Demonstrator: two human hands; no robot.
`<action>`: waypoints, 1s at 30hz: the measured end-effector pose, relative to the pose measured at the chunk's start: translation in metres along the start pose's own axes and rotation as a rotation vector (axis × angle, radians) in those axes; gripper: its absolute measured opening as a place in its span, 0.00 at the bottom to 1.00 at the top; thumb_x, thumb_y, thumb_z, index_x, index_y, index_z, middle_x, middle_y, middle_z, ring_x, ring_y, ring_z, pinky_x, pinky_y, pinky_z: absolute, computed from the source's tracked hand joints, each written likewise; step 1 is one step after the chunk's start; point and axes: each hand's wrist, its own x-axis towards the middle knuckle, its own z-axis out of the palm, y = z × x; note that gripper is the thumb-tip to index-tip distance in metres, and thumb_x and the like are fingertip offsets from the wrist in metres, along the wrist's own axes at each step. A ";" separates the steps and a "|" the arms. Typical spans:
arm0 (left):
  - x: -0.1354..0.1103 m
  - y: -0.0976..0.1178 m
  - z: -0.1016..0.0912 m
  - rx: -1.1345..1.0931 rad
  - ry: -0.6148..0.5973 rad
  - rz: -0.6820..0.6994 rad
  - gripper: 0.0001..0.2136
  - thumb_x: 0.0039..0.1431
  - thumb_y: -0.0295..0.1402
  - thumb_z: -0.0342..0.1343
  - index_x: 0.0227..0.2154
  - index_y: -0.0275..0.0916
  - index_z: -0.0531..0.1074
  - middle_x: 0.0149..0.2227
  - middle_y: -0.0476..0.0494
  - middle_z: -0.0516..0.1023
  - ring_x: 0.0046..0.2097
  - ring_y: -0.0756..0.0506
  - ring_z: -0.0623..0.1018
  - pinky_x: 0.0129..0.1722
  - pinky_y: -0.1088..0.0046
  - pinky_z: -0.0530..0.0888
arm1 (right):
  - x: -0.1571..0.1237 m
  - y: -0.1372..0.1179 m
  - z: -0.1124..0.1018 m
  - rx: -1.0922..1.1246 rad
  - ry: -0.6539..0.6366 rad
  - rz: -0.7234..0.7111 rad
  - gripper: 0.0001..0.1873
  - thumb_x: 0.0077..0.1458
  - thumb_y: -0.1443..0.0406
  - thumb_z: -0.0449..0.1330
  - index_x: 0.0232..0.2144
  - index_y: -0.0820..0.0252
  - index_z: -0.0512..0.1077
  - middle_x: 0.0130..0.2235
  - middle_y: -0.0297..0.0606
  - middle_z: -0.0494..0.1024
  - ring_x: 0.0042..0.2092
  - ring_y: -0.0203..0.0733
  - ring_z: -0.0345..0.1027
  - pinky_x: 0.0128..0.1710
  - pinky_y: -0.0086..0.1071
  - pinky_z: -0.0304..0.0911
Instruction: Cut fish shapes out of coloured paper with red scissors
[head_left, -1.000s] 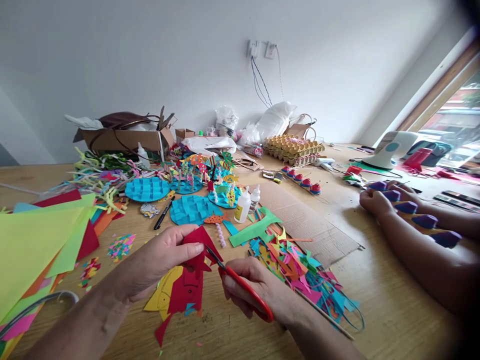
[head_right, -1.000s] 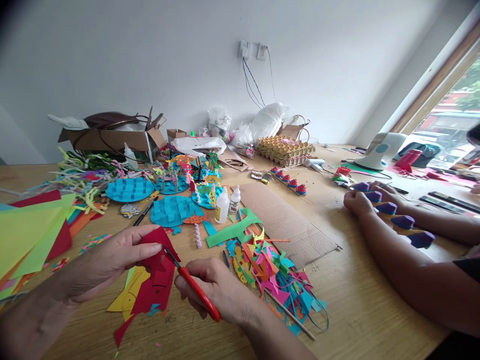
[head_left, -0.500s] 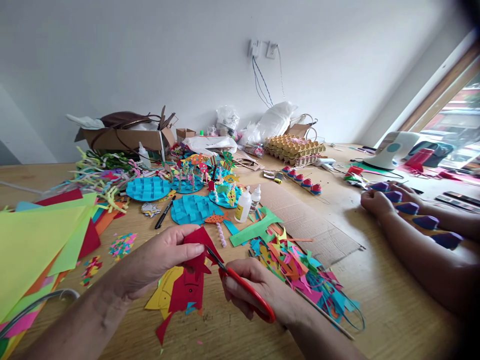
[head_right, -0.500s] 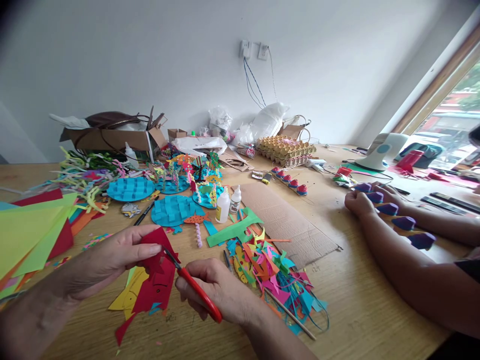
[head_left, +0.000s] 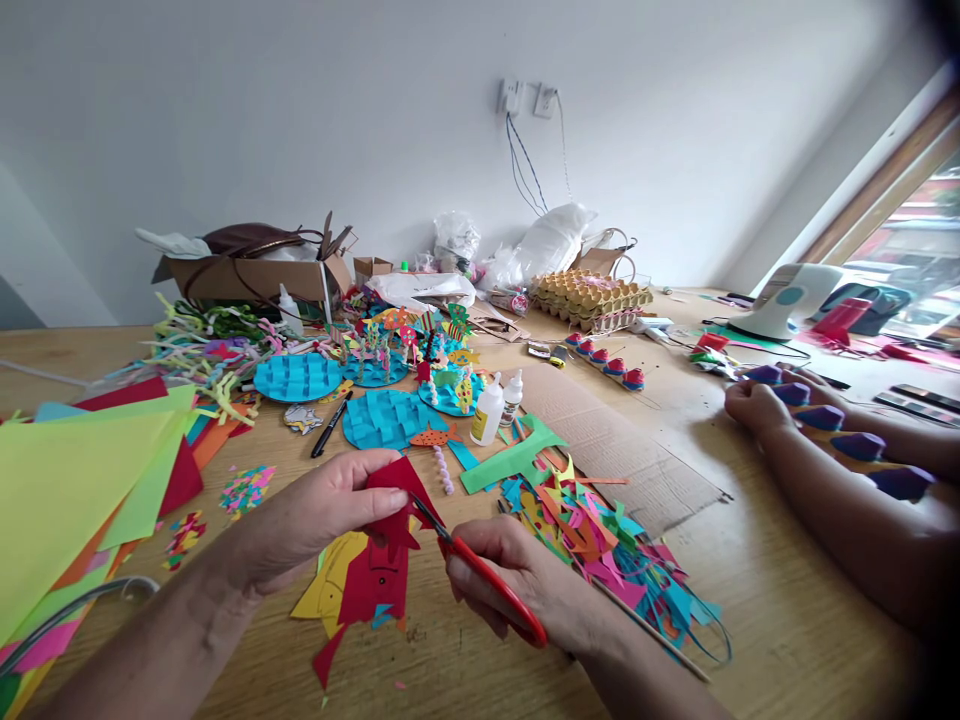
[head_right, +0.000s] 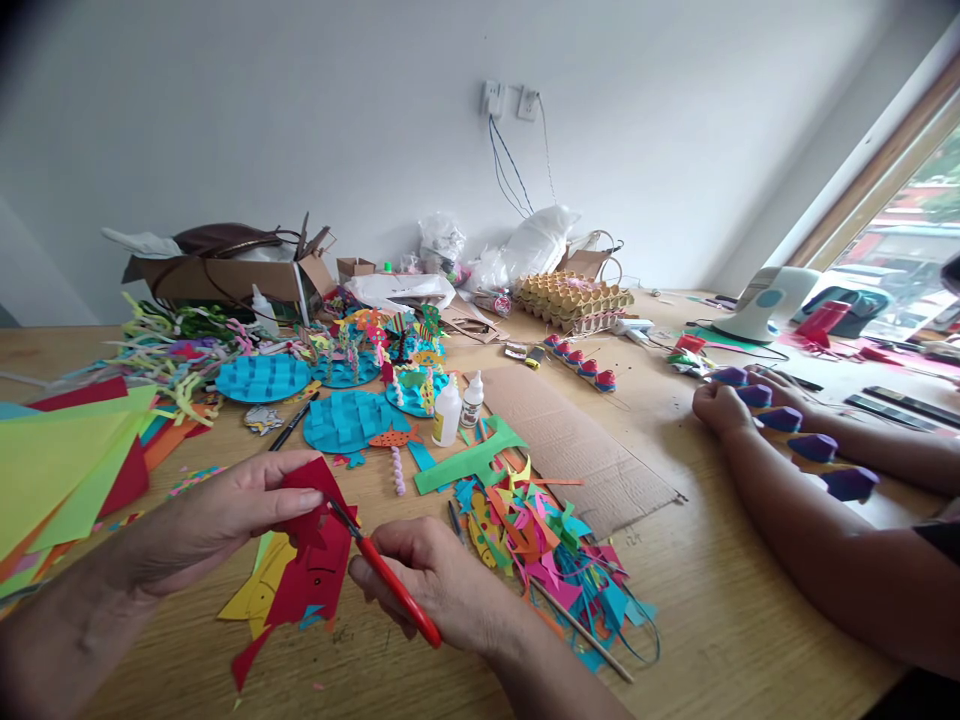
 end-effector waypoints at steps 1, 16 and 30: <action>0.000 0.000 -0.001 0.024 0.002 0.007 0.03 0.53 0.31 0.57 0.31 0.38 0.74 0.28 0.50 0.78 0.29 0.52 0.73 0.32 0.77 0.68 | 0.000 0.000 0.000 -0.007 0.005 -0.008 0.19 0.56 0.57 0.53 0.20 0.62 0.61 0.16 0.26 0.59 0.16 0.26 0.51 0.13 0.18 0.47; 0.006 -0.008 0.019 -0.089 0.232 0.095 0.08 0.49 0.34 0.60 0.33 0.39 0.73 0.28 0.51 0.76 0.28 0.52 0.69 0.29 0.78 0.65 | 0.006 -0.002 0.011 0.152 0.153 -0.053 0.30 0.44 0.40 0.54 0.16 0.61 0.59 0.13 0.25 0.58 0.13 0.24 0.48 0.11 0.20 0.43; 0.005 -0.004 0.026 -0.110 0.266 0.134 0.07 0.49 0.35 0.60 0.31 0.39 0.75 0.27 0.50 0.77 0.30 0.49 0.71 0.31 0.75 0.66 | 0.006 -0.002 0.014 0.153 0.174 -0.031 0.25 0.47 0.48 0.58 0.16 0.61 0.59 0.13 0.24 0.58 0.13 0.25 0.49 0.11 0.19 0.45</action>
